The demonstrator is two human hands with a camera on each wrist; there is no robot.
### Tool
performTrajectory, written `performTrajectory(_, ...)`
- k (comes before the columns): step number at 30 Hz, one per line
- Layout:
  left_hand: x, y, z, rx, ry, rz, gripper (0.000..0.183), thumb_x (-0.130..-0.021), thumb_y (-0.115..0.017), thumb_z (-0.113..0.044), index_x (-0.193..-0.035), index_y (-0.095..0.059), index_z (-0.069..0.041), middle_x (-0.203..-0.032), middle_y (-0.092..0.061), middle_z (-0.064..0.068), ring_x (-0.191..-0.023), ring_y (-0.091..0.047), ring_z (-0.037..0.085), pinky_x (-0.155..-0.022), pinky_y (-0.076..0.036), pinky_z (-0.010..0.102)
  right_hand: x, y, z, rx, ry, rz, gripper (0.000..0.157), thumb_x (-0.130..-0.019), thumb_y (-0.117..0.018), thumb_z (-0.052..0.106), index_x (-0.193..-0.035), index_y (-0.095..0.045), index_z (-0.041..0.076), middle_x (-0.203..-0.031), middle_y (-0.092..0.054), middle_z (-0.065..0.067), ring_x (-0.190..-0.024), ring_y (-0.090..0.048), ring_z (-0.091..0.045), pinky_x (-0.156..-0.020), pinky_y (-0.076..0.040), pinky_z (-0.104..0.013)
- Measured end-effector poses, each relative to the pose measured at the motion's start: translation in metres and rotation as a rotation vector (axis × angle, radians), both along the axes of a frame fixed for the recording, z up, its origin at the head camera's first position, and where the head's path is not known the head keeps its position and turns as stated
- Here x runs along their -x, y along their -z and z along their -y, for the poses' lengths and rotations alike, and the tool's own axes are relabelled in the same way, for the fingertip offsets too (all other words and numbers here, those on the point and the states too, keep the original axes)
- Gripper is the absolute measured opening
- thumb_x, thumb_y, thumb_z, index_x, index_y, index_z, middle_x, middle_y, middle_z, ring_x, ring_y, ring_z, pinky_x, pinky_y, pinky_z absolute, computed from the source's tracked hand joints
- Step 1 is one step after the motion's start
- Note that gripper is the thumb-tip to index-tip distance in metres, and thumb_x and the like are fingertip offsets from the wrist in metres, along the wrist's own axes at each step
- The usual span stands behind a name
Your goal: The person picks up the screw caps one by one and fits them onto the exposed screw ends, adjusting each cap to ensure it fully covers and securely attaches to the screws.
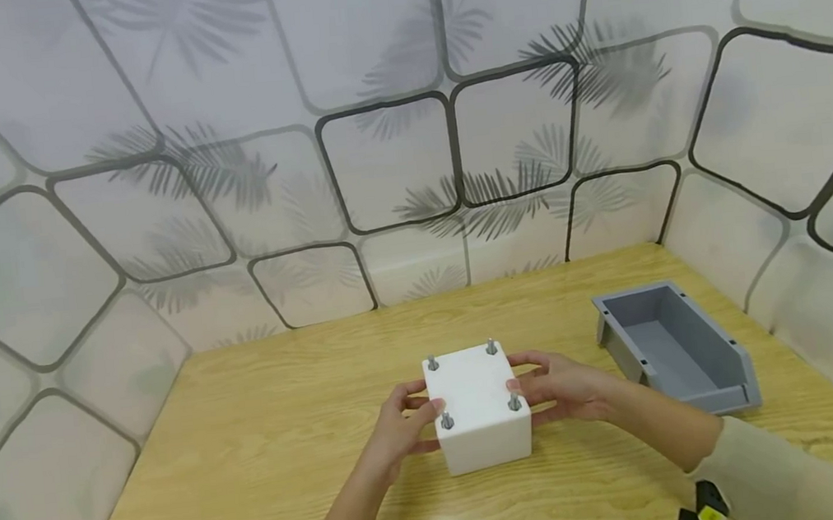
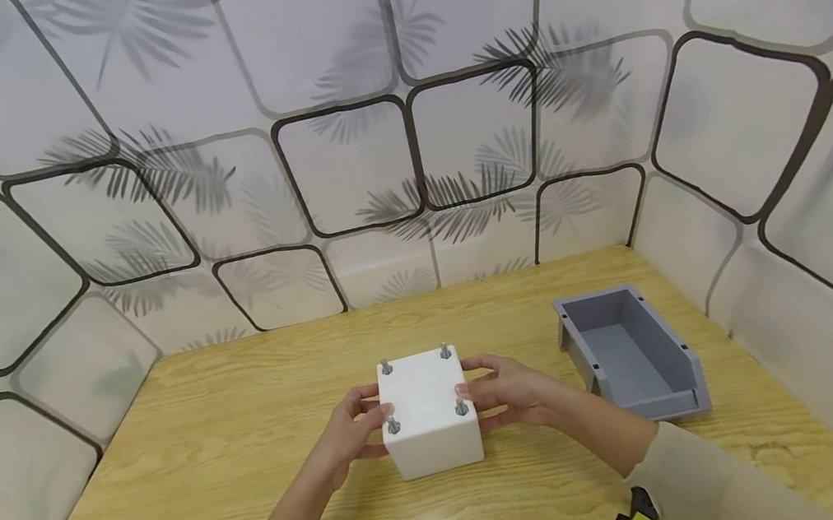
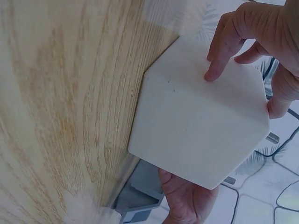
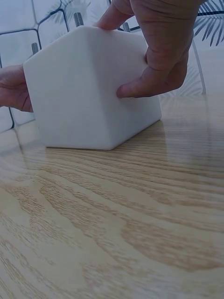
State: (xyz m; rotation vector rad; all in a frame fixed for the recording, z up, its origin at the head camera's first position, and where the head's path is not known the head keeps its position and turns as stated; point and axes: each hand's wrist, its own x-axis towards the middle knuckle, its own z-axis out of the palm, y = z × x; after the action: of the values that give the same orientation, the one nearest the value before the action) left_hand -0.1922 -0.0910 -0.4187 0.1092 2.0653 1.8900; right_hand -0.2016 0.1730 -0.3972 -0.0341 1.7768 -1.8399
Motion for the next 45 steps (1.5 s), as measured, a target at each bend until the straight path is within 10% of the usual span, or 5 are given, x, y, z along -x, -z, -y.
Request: performTrajectory(45,-0.007,0.003,-0.01,0.005,-0.05,-0.063,0.065,-0.09,-0.065,-0.025,-0.143,-0.033,-0.005,-0.124,-0.043,0.022,-0.1,-0.052,0.026,-0.076,-0.059,0.045,-0.005,0.001,-0.012,0.032,-0.033,-0.018,0.077,-0.089,-0.067,0.023,-0.147,-0.021,0.002,-0.129,-0.048,-0.02,-0.101,-0.06,-0.023,-0.088,-0.053,-0.046)
